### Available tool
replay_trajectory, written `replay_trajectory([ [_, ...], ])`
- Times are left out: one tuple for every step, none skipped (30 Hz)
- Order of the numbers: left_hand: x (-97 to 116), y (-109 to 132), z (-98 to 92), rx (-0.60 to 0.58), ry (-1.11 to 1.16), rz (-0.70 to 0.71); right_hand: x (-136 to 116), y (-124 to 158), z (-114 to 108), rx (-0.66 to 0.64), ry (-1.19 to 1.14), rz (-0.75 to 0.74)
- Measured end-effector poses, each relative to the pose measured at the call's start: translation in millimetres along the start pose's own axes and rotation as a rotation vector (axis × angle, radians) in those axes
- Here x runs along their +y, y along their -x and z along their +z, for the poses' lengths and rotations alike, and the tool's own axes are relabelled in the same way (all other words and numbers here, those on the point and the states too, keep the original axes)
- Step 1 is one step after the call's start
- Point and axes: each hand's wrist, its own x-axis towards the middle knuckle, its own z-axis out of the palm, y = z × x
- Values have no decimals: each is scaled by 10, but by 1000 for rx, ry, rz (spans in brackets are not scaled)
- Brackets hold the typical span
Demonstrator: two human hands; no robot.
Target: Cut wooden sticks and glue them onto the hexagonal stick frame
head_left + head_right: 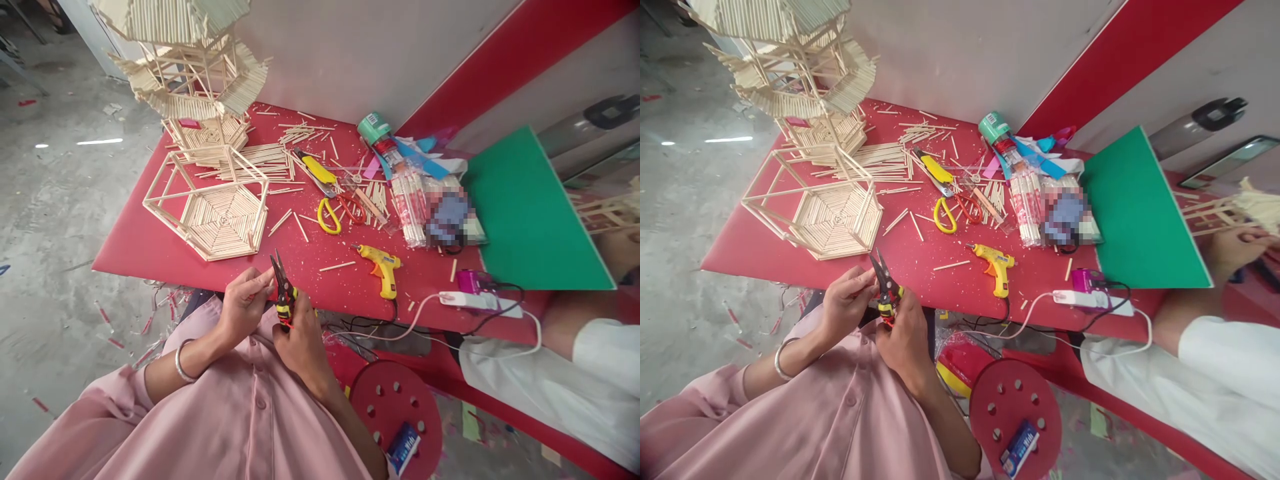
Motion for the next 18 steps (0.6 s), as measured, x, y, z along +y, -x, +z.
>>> replay_trajectory([
  [-1, 3, 0, -2, 9, -12, 2, 2, 2, 0, -8, 3],
  [-1, 5, -1, -7, 20, -26, 3, 6, 6, 0, -16, 5],
  [-1, 6, -1, -12, 30, -44, 3, 12, 12, -1, -25, 11],
  [1, 5, -2, -16, 40, -63, 3, 20, 18, 6, -32, 27],
  [5, 3, -1, -19, 51, -85, 1, 29, 25, 18, -40, 53],
  [12, -1, 0, -22, 64, -108, -1, 37, 28, 29, -49, 87],
  [21, -8, 2, -25, 79, -131, -4, 41, 25, 39, -60, 123],
  [32, -17, 6, -25, 99, -155, -7, 40, 15, 39, -77, 150],
  [44, -29, 9, -21, 122, -180, -8, 30, -5, 30, -101, 163],
  [56, -42, 13, -10, 150, -210, -6, 11, -35, 14, -129, 166],
  [68, -56, 16, 11, 184, -249, 2, -20, -74, 2, -147, 163],
  [78, -70, 19, 31, 225, -299, 16, -61, -118, 7, -145, 167],
  [85, -82, 20, 46, 274, -358, 37, -109, -165, 24, -113, 180],
  [88, -91, 19, 51, 329, -425, 66, -162, -211, 46, -48, 201],
  [87, -98, 15, 46, 386, -496, 101, -215, -252, 65, 48, 223],
  [81, -102, 9, 34, 440, -567, 140, -264, -284, 73, 162, 240],
  [73, -105, 0, 22, 491, -635, 182, -307, -306, 69, 273, 247],
  [63, -107, -12, 18, 538, -698, 222, -341, -318, 54, 367, 243],
])
